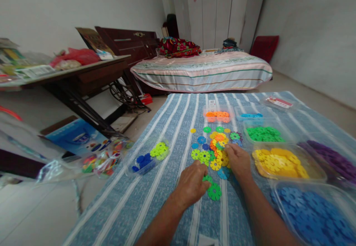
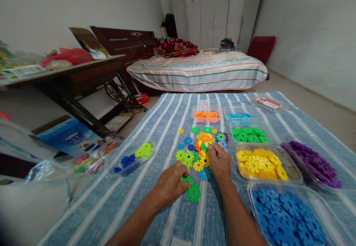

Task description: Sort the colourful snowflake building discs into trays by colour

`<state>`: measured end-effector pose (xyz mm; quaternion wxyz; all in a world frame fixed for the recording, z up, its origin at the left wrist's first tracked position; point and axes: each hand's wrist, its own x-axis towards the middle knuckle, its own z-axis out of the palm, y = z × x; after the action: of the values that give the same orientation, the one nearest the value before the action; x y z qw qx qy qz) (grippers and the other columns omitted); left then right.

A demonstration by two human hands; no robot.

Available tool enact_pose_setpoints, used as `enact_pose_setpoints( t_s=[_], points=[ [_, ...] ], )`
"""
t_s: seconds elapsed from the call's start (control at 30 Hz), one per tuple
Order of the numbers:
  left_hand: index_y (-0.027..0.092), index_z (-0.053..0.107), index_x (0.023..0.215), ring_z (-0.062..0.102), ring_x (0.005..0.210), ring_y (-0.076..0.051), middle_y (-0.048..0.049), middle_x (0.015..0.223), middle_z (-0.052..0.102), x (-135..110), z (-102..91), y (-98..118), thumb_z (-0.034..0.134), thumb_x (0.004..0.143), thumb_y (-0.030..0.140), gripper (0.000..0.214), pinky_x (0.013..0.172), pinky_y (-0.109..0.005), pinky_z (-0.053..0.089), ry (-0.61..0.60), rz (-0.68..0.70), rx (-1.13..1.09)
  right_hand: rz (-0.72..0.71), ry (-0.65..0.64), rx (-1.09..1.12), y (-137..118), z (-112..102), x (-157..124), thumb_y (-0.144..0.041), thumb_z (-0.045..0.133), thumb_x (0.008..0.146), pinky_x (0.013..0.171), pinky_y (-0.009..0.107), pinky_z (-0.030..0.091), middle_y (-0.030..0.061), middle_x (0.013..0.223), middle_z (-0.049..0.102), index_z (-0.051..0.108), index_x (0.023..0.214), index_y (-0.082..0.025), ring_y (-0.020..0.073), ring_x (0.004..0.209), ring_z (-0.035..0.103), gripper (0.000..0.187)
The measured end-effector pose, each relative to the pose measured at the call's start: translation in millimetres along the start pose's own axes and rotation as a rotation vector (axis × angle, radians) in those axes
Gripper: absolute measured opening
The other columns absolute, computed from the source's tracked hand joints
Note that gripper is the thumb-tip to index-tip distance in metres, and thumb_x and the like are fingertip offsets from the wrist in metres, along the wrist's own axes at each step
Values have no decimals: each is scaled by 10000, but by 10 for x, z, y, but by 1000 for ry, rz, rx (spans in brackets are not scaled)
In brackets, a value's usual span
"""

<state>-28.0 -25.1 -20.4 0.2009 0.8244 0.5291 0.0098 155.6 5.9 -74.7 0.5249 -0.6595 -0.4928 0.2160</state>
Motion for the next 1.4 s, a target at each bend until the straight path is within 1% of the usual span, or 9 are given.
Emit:
enact_pose_setpoints(
  t_s=[0.23, 0.4, 0.5, 0.7, 0.87, 1.0, 1.2, 1.3, 1.4],
  points=[
    [223, 588, 950, 559, 891, -182, -33, 978, 588, -48, -65, 68, 564, 757, 319, 216, 757, -280, 389, -49, -15, 62, -6, 4, -7, 25, 19, 10, -442, 435, 811, 634, 247, 388, 2, 651, 592, 662, 742, -170, 155, 654, 536, 361],
    [220, 583, 907, 552, 861, -169, -19, 946, 582, -81, -122, 96, 586, 726, 303, 199, 709, -263, 376, -86, -14, 45, 18, -7, -2, 46, 22, 16, -435, 435, 810, 640, 253, 388, 6, 669, 608, 670, 763, -170, 162, 672, 555, 358],
    [203, 561, 850, 538, 810, -153, -3, 887, 585, -68, -135, 92, 596, 690, 261, 173, 665, -248, 356, -69, 1, 23, 16, -10, -9, 48, 21, 18, -435, 440, 809, 636, 255, 387, 3, 662, 605, 669, 758, -173, 163, 668, 556, 352],
    [171, 556, 664, 507, 640, -108, 35, 653, 557, 47, -227, 69, 589, 650, 212, 54, 559, -211, 314, -124, -49, -220, 4, 3, 4, 62, 30, 15, -435, 444, 808, 641, 257, 397, 8, 668, 615, 676, 750, -174, 165, 672, 565, 354],
    [143, 585, 611, 489, 565, -89, 35, 584, 540, 322, -335, 141, 588, 639, 184, 50, 510, -191, 318, -18, 14, -381, 32, 7, 32, 71, 40, 15, -441, 458, 795, 661, 274, 415, 21, 714, 646, 684, 792, -173, 176, 691, 579, 351],
    [135, 627, 598, 506, 554, -92, 28, 542, 551, 669, -433, 395, 589, 650, 185, 82, 505, -181, 351, 9, 100, -366, 25, -1, 99, 73, 38, 16, -417, 460, 781, 649, 280, 426, 28, 709, 656, 679, 782, -171, 180, 684, 584, 329],
    [122, 655, 642, 554, 600, -105, 1, 599, 596, 1282, -593, 1063, 591, 683, 170, 90, 597, -212, 443, 167, 250, -384, 9, 44, 99, 109, 59, 28, -341, 469, 747, 593, 286, 408, 36, 640, 642, 637, 652, -176, 182, 629, 557, 254],
    [118, 659, 847, 581, 619, -99, -22, 694, 636, 1554, -636, 1362, 568, 750, 195, 153, 644, -235, 479, 183, 275, -565, -3, 12, 139, 137, 76, 33, -338, 463, 764, 623, 282, 419, 26, 708, 658, 648, 702, -180, 175, 669, 562, 251],
    [113, 640, 959, 605, 754, -137, -68, 864, 661, 1697, -680, 1479, 631, 727, 259, 275, 722, -273, 486, 244, 283, -532, 8, 7, 161, 149, 84, 38, -345, 470, 766, 604, 267, 416, 14, 690, 646, 653, 720, -180, 162, 653, 552, 251]
  ],
)
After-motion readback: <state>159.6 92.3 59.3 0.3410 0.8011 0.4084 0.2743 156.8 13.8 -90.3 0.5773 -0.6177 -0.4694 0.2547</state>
